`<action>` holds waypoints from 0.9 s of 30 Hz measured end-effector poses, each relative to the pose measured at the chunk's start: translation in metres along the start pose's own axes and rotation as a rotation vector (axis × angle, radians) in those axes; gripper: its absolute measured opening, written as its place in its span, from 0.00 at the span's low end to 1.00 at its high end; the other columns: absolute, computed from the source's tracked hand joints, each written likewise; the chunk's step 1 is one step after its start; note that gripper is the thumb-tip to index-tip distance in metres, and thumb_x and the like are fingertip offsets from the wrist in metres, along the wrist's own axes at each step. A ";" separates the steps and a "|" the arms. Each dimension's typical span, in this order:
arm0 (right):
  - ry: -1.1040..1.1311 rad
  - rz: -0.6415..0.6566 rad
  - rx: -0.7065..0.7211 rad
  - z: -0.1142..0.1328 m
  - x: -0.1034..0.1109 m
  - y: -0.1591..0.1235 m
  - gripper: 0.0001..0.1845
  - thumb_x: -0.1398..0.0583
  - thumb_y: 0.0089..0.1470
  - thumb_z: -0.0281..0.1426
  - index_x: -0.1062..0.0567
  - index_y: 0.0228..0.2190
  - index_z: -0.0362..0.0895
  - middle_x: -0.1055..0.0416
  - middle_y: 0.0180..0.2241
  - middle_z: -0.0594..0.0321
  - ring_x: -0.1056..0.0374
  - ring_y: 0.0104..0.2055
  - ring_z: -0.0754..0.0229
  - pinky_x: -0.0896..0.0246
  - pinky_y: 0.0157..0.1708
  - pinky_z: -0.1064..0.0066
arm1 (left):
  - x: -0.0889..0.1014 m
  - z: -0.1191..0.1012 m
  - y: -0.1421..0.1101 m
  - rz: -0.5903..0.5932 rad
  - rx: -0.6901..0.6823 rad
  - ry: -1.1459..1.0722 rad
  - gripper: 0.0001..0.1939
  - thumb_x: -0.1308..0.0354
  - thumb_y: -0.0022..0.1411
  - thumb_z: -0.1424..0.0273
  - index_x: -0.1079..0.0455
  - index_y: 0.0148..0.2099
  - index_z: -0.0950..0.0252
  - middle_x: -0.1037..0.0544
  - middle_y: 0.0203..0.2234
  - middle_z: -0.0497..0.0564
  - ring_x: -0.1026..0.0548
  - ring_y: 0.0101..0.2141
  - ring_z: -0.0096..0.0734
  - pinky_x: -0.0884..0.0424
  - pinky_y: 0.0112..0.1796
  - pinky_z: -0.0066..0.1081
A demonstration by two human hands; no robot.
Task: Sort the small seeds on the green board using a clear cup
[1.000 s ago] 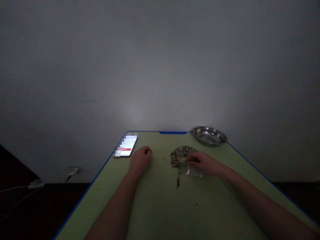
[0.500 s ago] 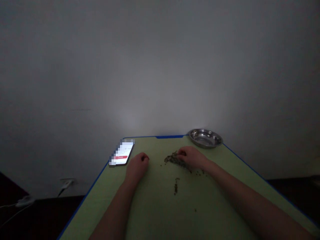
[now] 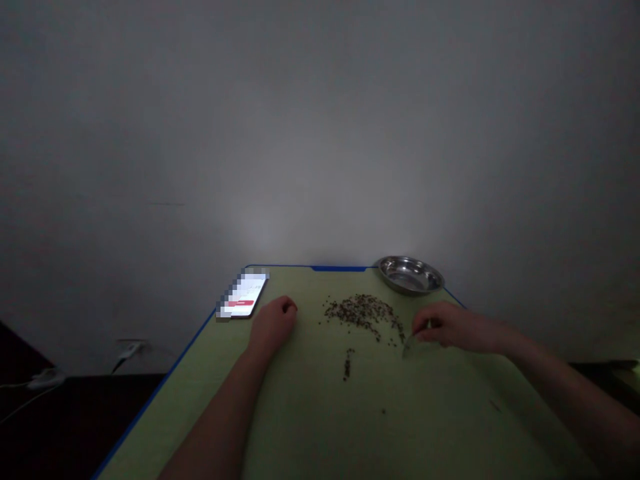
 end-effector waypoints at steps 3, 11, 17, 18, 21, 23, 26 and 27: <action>0.050 0.047 -0.018 -0.005 -0.014 0.002 0.09 0.41 0.48 0.33 0.23 0.29 0.42 0.28 0.25 0.63 0.37 0.21 0.66 0.43 0.20 0.75 | 0.001 0.000 -0.001 -0.002 -0.001 -0.010 0.12 0.53 0.57 0.70 0.28 0.33 0.63 0.22 0.32 0.53 0.27 0.34 0.33 0.37 0.34 0.29; -0.078 -0.100 0.053 0.017 -0.013 0.045 0.08 0.41 0.48 0.31 0.22 0.28 0.42 0.26 0.25 0.61 0.33 0.24 0.62 0.41 0.25 0.73 | 0.000 0.002 0.000 0.007 0.004 -0.007 0.12 0.54 0.56 0.69 0.28 0.33 0.63 0.22 0.31 0.52 0.27 0.33 0.33 0.37 0.33 0.29; -0.138 -0.207 0.087 0.028 -0.006 0.073 0.10 0.42 0.50 0.32 0.21 0.31 0.42 0.24 0.28 0.59 0.31 0.28 0.60 0.41 0.27 0.72 | 0.001 0.000 -0.001 0.014 0.010 0.011 0.13 0.54 0.56 0.70 0.28 0.33 0.63 0.22 0.32 0.52 0.27 0.32 0.32 0.38 0.31 0.28; -0.144 -0.224 0.093 0.029 -0.005 0.077 0.10 0.42 0.50 0.32 0.21 0.31 0.42 0.24 0.29 0.59 0.31 0.29 0.59 0.41 0.28 0.71 | 0.001 0.000 -0.001 0.016 0.014 0.015 0.13 0.54 0.56 0.70 0.28 0.33 0.63 0.22 0.31 0.52 0.27 0.32 0.32 0.38 0.31 0.28; -0.159 -0.264 0.099 0.033 -0.002 0.085 0.09 0.42 0.50 0.31 0.21 0.31 0.43 0.23 0.30 0.58 0.31 0.31 0.58 0.41 0.31 0.70 | 0.000 0.000 -0.001 0.019 0.005 0.013 0.13 0.54 0.56 0.70 0.28 0.33 0.63 0.22 0.31 0.52 0.27 0.32 0.32 0.38 0.31 0.28; -0.165 -0.271 0.107 0.036 0.001 0.088 0.09 0.42 0.50 0.31 0.21 0.31 0.43 0.23 0.32 0.57 0.31 0.32 0.58 0.41 0.32 0.70 | 0.000 -0.001 0.000 0.013 -0.003 0.008 0.12 0.54 0.56 0.70 0.28 0.32 0.63 0.22 0.31 0.52 0.27 0.33 0.32 0.38 0.32 0.28; -0.164 -0.304 0.111 0.039 0.012 0.087 0.10 0.42 0.50 0.32 0.22 0.31 0.42 0.24 0.32 0.56 0.31 0.32 0.58 0.41 0.32 0.70 | 0.000 0.000 0.000 0.009 0.005 0.006 0.12 0.54 0.56 0.70 0.28 0.32 0.63 0.22 0.31 0.52 0.27 0.33 0.33 0.38 0.32 0.28; -0.162 -0.317 0.108 0.040 0.016 0.085 0.10 0.42 0.51 0.33 0.22 0.31 0.42 0.24 0.31 0.56 0.31 0.32 0.58 0.42 0.31 0.70 | 0.000 0.001 0.000 0.009 0.009 0.005 0.12 0.54 0.56 0.70 0.28 0.33 0.63 0.22 0.32 0.52 0.27 0.33 0.33 0.38 0.32 0.29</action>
Point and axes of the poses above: each hand's wrist, its own y-axis towards the middle knuckle, its own x-axis out of the back of the hand, z = x × y, the point moved 9 cm from there along y, towards the middle knuckle
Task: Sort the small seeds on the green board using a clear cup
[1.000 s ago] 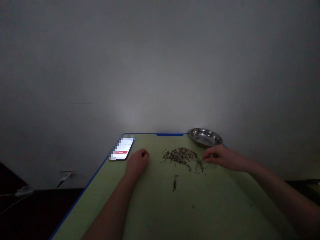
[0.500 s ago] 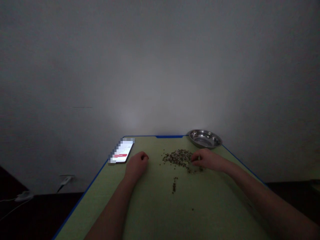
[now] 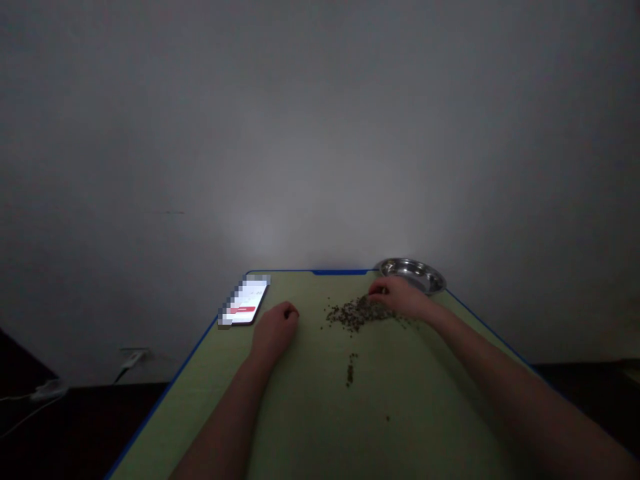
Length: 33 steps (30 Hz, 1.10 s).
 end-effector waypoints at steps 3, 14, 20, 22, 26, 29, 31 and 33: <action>0.008 -0.011 -0.013 0.004 0.007 -0.002 0.09 0.42 0.51 0.33 0.23 0.30 0.42 0.25 0.30 0.57 0.32 0.30 0.59 0.42 0.29 0.70 | -0.001 0.001 0.000 0.005 0.006 0.002 0.12 0.54 0.56 0.69 0.28 0.33 0.62 0.22 0.32 0.52 0.27 0.33 0.34 0.38 0.32 0.29; 0.032 0.075 0.021 0.038 -0.042 0.002 0.08 0.41 0.49 0.32 0.23 0.29 0.42 0.24 0.30 0.58 0.32 0.31 0.60 0.42 0.30 0.72 | -0.004 0.001 0.002 0.001 -0.003 0.007 0.13 0.54 0.56 0.68 0.28 0.33 0.62 0.22 0.32 0.52 0.28 0.33 0.34 0.39 0.32 0.29; 0.006 0.072 -0.008 0.037 -0.042 0.006 0.08 0.41 0.49 0.31 0.22 0.29 0.42 0.24 0.30 0.58 0.31 0.32 0.60 0.41 0.32 0.72 | -0.004 0.001 0.002 0.007 -0.004 0.025 0.13 0.55 0.56 0.68 0.28 0.33 0.62 0.22 0.32 0.52 0.27 0.33 0.33 0.38 0.32 0.29; 0.013 0.065 -0.011 0.033 -0.030 0.004 0.09 0.41 0.50 0.31 0.22 0.30 0.42 0.24 0.31 0.58 0.31 0.32 0.60 0.41 0.32 0.72 | -0.004 0.001 0.002 0.011 0.001 0.025 0.13 0.55 0.56 0.68 0.28 0.34 0.62 0.22 0.32 0.51 0.27 0.33 0.33 0.38 0.32 0.29; 0.022 -0.035 -0.012 0.009 0.013 -0.008 0.11 0.43 0.51 0.33 0.22 0.32 0.42 0.24 0.32 0.58 0.31 0.32 0.59 0.39 0.32 0.71 | -0.004 -0.001 0.001 0.012 -0.009 0.031 0.14 0.55 0.56 0.68 0.28 0.34 0.62 0.22 0.33 0.51 0.27 0.35 0.34 0.38 0.33 0.29; -0.053 -0.093 -0.097 -0.026 0.041 -0.024 0.11 0.43 0.50 0.34 0.22 0.30 0.43 0.24 0.30 0.60 0.31 0.31 0.58 0.39 0.31 0.69 | -0.003 -0.002 0.001 0.019 -0.002 0.050 0.14 0.55 0.56 0.68 0.27 0.34 0.62 0.22 0.33 0.52 0.27 0.34 0.34 0.38 0.32 0.30; -0.136 -0.096 -0.159 -0.050 0.051 -0.038 0.11 0.43 0.50 0.35 0.22 0.30 0.44 0.24 0.30 0.61 0.30 0.31 0.58 0.39 0.31 0.69 | -0.003 -0.002 0.001 0.024 0.005 0.063 0.14 0.55 0.56 0.68 0.27 0.35 0.62 0.22 0.33 0.52 0.27 0.34 0.35 0.38 0.32 0.30; -0.245 -0.098 -0.177 -0.065 0.056 -0.051 0.10 0.43 0.51 0.34 0.21 0.30 0.45 0.23 0.31 0.61 0.30 0.32 0.58 0.39 0.32 0.69 | -0.003 -0.003 0.001 0.022 0.000 0.060 0.14 0.55 0.56 0.67 0.27 0.35 0.62 0.22 0.33 0.52 0.27 0.33 0.34 0.38 0.31 0.29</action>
Point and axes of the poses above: each hand's wrist, its own y-axis towards the middle knuckle, its own x-axis out of the back of the hand, z = x × y, the point moved 9 cm from there along y, towards the middle knuckle
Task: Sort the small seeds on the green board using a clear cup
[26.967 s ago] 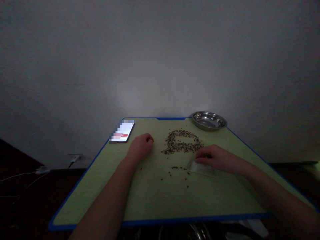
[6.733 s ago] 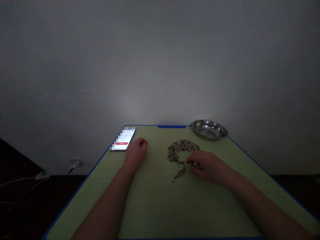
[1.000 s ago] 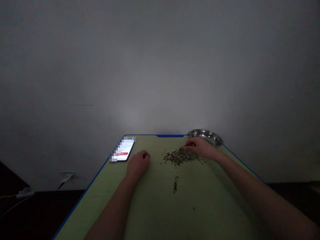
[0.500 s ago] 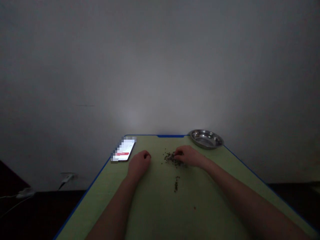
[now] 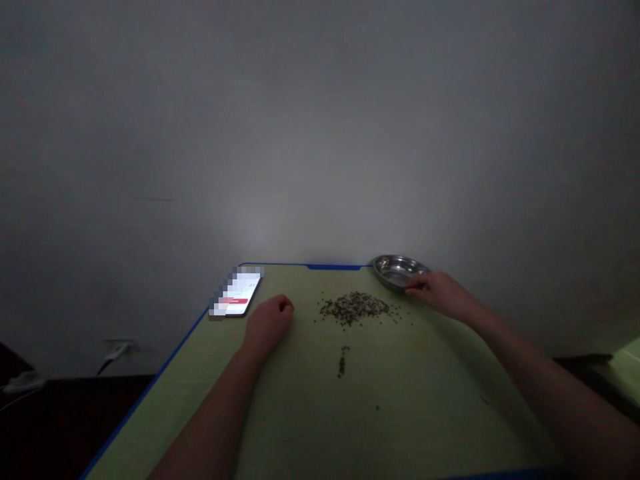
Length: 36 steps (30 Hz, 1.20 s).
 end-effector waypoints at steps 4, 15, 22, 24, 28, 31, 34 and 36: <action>-0.179 0.000 -0.027 -0.017 -0.006 -0.018 0.11 0.44 0.53 0.33 0.21 0.34 0.47 0.23 0.34 0.59 0.29 0.35 0.55 0.40 0.32 0.69 | 0.000 0.001 0.001 0.005 0.001 -0.005 0.14 0.55 0.56 0.67 0.28 0.34 0.62 0.22 0.33 0.52 0.27 0.33 0.34 0.38 0.31 0.29; -0.257 -0.030 0.064 0.007 -0.019 -0.036 0.12 0.46 0.56 0.31 0.23 0.34 0.46 0.25 0.35 0.59 0.30 0.37 0.56 0.41 0.33 0.69 | 0.001 -0.002 0.002 0.021 -0.015 0.006 0.15 0.55 0.56 0.68 0.28 0.35 0.63 0.22 0.34 0.53 0.27 0.35 0.35 0.36 0.34 0.30; -0.246 0.016 0.105 0.025 -0.017 -0.061 0.12 0.47 0.56 0.32 0.23 0.32 0.46 0.26 0.32 0.60 0.30 0.35 0.56 0.42 0.31 0.69 | -0.001 0.000 0.002 0.020 -0.010 -0.003 0.14 0.55 0.55 0.67 0.28 0.35 0.62 0.22 0.34 0.52 0.26 0.36 0.35 0.35 0.35 0.30; -0.243 0.028 0.107 0.033 -0.017 -0.067 0.12 0.47 0.56 0.32 0.23 0.31 0.46 0.26 0.31 0.60 0.30 0.34 0.56 0.43 0.31 0.69 | -0.001 -0.001 0.002 0.018 -0.015 0.003 0.14 0.55 0.56 0.67 0.28 0.35 0.62 0.22 0.34 0.52 0.26 0.35 0.36 0.35 0.34 0.30; -0.182 0.059 0.120 0.046 -0.015 -0.072 0.11 0.46 0.54 0.30 0.24 0.28 0.45 0.25 0.30 0.60 0.31 0.31 0.59 0.44 0.29 0.71 | 0.000 -0.002 0.002 0.018 -0.019 0.016 0.14 0.55 0.56 0.67 0.28 0.35 0.62 0.22 0.34 0.52 0.26 0.35 0.35 0.36 0.33 0.30; -0.110 0.040 0.056 0.040 -0.008 -0.071 0.10 0.46 0.53 0.31 0.25 0.28 0.45 0.25 0.28 0.60 0.31 0.29 0.59 0.44 0.28 0.72 | 0.001 -0.003 0.001 0.020 -0.021 0.014 0.15 0.55 0.56 0.67 0.28 0.35 0.62 0.22 0.34 0.52 0.27 0.35 0.35 0.36 0.33 0.29; -0.045 0.052 -0.039 0.023 -0.005 -0.071 0.10 0.47 0.53 0.32 0.25 0.29 0.45 0.25 0.27 0.60 0.31 0.27 0.60 0.45 0.25 0.73 | 0.001 -0.003 0.001 0.022 -0.024 0.008 0.14 0.55 0.56 0.67 0.27 0.34 0.62 0.22 0.34 0.52 0.27 0.35 0.35 0.36 0.33 0.30; -0.026 0.078 -0.090 0.011 -0.008 -0.073 0.11 0.47 0.53 0.33 0.25 0.31 0.44 0.25 0.27 0.60 0.31 0.26 0.60 0.44 0.24 0.73 | 0.000 -0.003 0.001 0.020 -0.029 0.002 0.14 0.55 0.56 0.67 0.27 0.35 0.62 0.22 0.34 0.52 0.27 0.35 0.35 0.36 0.34 0.30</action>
Point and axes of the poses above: each hand's wrist, its own y-axis towards the middle knuckle, its own x-axis out of the back of the hand, z = x × y, the point moved 9 cm from there along y, towards the middle knuckle
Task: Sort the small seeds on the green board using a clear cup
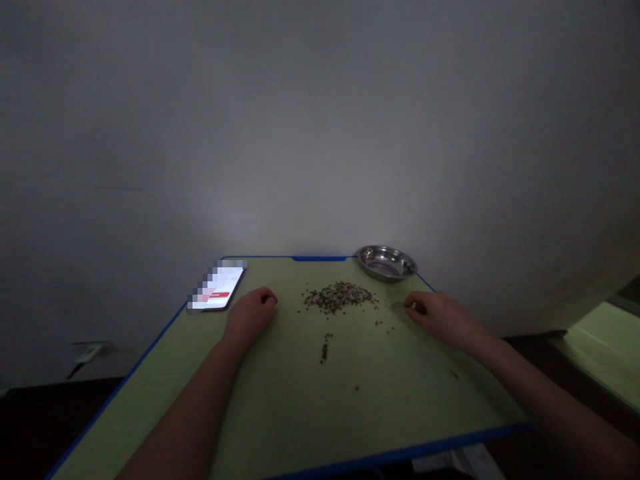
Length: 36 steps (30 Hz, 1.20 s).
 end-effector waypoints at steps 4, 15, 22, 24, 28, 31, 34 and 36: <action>-0.036 -0.001 -0.033 -0.005 -0.008 -0.002 0.15 0.48 0.53 0.32 0.26 0.39 0.43 0.24 0.28 0.58 0.29 0.29 0.58 0.42 0.27 0.71 | 0.000 -0.001 0.000 0.001 -0.007 0.001 0.15 0.55 0.56 0.67 0.27 0.35 0.63 0.22 0.34 0.52 0.26 0.35 0.35 0.35 0.34 0.30; -0.359 0.025 0.222 0.083 -0.032 0.001 0.13 0.48 0.51 0.27 0.28 0.38 0.43 0.25 0.30 0.54 0.30 0.30 0.55 0.48 0.26 0.70 | 0.000 -0.002 -0.001 0.002 -0.021 0.018 0.15 0.56 0.55 0.67 0.28 0.34 0.62 0.22 0.33 0.52 0.27 0.34 0.36 0.36 0.32 0.30; -0.359 0.063 0.384 0.122 -0.046 0.006 0.11 0.47 0.49 0.28 0.29 0.35 0.45 0.25 0.27 0.59 0.30 0.28 0.58 0.50 0.24 0.71 | 0.001 -0.003 -0.002 0.010 -0.008 0.020 0.15 0.55 0.56 0.67 0.28 0.35 0.62 0.22 0.35 0.52 0.27 0.35 0.36 0.36 0.33 0.30; -0.354 0.059 0.402 0.128 -0.046 0.006 0.11 0.48 0.50 0.28 0.29 0.36 0.45 0.25 0.28 0.59 0.30 0.28 0.58 0.49 0.24 0.71 | 0.002 -0.004 -0.003 0.008 -0.006 0.025 0.14 0.55 0.56 0.68 0.27 0.35 0.62 0.22 0.35 0.52 0.27 0.36 0.36 0.36 0.34 0.30; -0.374 0.040 0.391 0.124 -0.036 0.009 0.12 0.49 0.52 0.27 0.29 0.38 0.46 0.25 0.28 0.58 0.30 0.29 0.57 0.49 0.25 0.70 | 0.001 -0.004 -0.004 0.002 0.005 0.033 0.15 0.55 0.56 0.68 0.27 0.35 0.62 0.22 0.34 0.52 0.26 0.35 0.35 0.36 0.33 0.30; -0.366 -0.025 0.318 0.108 -0.019 0.015 0.16 0.49 0.54 0.28 0.30 0.44 0.46 0.24 0.30 0.57 0.29 0.30 0.56 0.48 0.26 0.70 | 0.001 -0.003 -0.004 -0.002 0.004 0.042 0.15 0.55 0.55 0.68 0.27 0.35 0.62 0.22 0.34 0.52 0.26 0.35 0.36 0.36 0.32 0.30; -0.343 -0.066 0.279 0.093 -0.010 0.019 0.18 0.50 0.56 0.29 0.33 0.48 0.46 0.24 0.35 0.56 0.29 0.33 0.55 0.47 0.28 0.70 | 0.000 -0.002 -0.004 -0.006 0.007 0.048 0.14 0.55 0.56 0.68 0.27 0.35 0.62 0.22 0.34 0.53 0.26 0.35 0.36 0.36 0.32 0.30; -0.356 -0.051 0.261 0.085 -0.013 0.021 0.17 0.50 0.56 0.29 0.31 0.47 0.45 0.24 0.35 0.55 0.29 0.33 0.54 0.47 0.28 0.69 | -0.001 -0.002 -0.003 -0.004 0.009 0.045 0.15 0.55 0.56 0.67 0.27 0.35 0.61 0.22 0.34 0.52 0.26 0.35 0.36 0.36 0.33 0.30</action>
Point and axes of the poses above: each hand's wrist, its own y-axis towards the middle knuckle, its own x-axis out of the back of the hand, z = x × y, the point moved 9 cm from there along y, towards the middle knuckle
